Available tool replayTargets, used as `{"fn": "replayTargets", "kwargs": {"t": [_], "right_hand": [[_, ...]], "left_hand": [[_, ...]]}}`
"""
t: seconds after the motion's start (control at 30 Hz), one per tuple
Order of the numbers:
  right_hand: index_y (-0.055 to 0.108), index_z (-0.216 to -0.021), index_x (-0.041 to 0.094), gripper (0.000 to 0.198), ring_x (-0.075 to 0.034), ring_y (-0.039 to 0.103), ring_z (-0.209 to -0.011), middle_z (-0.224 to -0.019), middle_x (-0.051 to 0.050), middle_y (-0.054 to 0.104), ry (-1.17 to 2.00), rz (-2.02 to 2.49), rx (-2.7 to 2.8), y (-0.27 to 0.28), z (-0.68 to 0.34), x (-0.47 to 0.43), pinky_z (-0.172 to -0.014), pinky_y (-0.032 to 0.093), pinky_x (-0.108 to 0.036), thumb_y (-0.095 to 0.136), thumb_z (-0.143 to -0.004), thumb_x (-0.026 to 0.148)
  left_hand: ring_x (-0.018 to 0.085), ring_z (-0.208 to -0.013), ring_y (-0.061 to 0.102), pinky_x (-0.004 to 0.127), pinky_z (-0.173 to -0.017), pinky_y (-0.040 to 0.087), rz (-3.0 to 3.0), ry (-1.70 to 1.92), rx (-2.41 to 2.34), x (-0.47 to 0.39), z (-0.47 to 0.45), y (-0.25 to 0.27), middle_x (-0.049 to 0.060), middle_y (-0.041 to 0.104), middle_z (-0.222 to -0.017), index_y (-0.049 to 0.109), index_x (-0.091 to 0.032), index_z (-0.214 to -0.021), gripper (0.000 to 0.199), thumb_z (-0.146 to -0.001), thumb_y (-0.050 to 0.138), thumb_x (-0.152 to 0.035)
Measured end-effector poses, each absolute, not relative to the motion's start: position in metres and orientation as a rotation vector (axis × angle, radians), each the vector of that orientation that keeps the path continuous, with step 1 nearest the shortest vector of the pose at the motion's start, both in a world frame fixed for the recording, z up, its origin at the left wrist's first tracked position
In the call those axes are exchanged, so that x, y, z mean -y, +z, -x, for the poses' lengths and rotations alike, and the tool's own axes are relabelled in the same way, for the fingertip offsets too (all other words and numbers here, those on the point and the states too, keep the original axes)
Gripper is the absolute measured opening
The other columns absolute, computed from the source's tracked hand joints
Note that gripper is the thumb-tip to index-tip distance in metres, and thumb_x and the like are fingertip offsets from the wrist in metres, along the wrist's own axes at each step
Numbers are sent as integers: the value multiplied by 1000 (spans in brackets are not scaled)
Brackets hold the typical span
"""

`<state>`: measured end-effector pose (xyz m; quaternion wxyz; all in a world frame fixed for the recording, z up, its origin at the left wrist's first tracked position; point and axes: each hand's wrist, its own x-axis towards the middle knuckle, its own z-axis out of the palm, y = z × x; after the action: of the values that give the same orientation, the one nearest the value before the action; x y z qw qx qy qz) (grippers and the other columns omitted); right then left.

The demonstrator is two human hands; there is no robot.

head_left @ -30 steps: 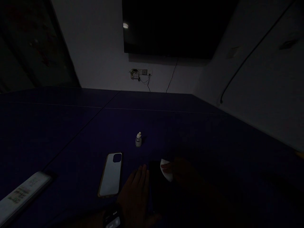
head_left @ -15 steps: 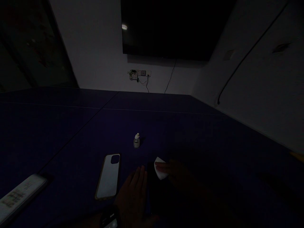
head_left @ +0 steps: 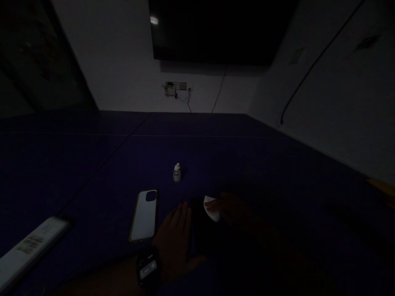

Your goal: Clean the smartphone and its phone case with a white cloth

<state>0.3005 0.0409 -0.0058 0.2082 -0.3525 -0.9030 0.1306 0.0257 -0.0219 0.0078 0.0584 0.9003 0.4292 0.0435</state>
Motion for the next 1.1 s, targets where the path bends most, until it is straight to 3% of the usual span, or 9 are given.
{"fn": "replayTargets", "kwargs": {"t": [0.17, 0.33, 0.47, 0.63, 0.77, 0.93, 1.1], "right_hand": [[61, -137, 29, 61, -22, 64, -119, -147, -3, 56, 307, 1067, 2589, -4, -292, -40, -102, 46, -47, 43, -83, 8], [66, -129, 28, 55, -21, 62, -124, -137, -3, 65, 361, 996, 2599, 1, -296, -41, -107, 40, -48, 40, -86, 7], [60, -138, 25, 61, -22, 61, -124, -147, -4, 56, 330, 1083, 2578, -1, -295, -40, -103, 43, -47, 39, -84, 6], [67, -127, 28, 50, -20, 64, -121, -135, -4, 67, 439, 965, 2551, -3, -297, -41, -108, 37, -48, 37, -91, 9], [60, -139, 25, 58, -24, 62, -121, -148, -7, 55, 386, 1095, 2546, -5, -297, -42, -101, 41, -48, 39, -87, 8], [65, -131, 28, 51, -22, 64, -120, -137, -5, 66, 496, 911, 2570, -3, -300, -42, -105, 39, -47, 38, -92, 10], [61, -137, 27, 59, -21, 62, -122, -145, -5, 58, 352, 1063, 2568, -7, -299, -40, -104, 41, -46, 40, -87, 5]], "left_hand": [[44, -148, 29, 57, -116, 31, -2737, 127, -1309, 21, -27, 9, 28, 23, -161, 29, 0, -155, 109, -87, 35, -84], [44, -147, 31, 56, -115, 32, -2749, 85, -1325, 21, -27, 12, 29, 25, -161, 31, 1, -154, 108, -87, 36, -84], [42, -148, 30, 54, -116, 31, -2752, 75, -1326, 21, -26, 11, 27, 25, -162, 32, -2, -155, 107, -86, 38, -83], [43, -148, 30, 55, -116, 31, -2761, 105, -1324, 20, -24, 8, 27, 27, -161, 32, -2, -155, 108, -86, 33, -85], [43, -147, 32, 56, -115, 31, -2782, 105, -1309, 20, -23, 6, 28, 27, -161, 31, -2, -155, 107, -88, 29, -85], [41, -147, 33, 55, -115, 32, -2812, 197, -1321, 20, -24, 3, 26, 31, -160, 30, -5, -156, 106, -87, 30, -85], [43, -145, 35, 55, -113, 33, -2795, 164, -1318, 19, -24, 4, 28, 31, -159, 34, 0, -153, 108, -86, 35, -85]]}}
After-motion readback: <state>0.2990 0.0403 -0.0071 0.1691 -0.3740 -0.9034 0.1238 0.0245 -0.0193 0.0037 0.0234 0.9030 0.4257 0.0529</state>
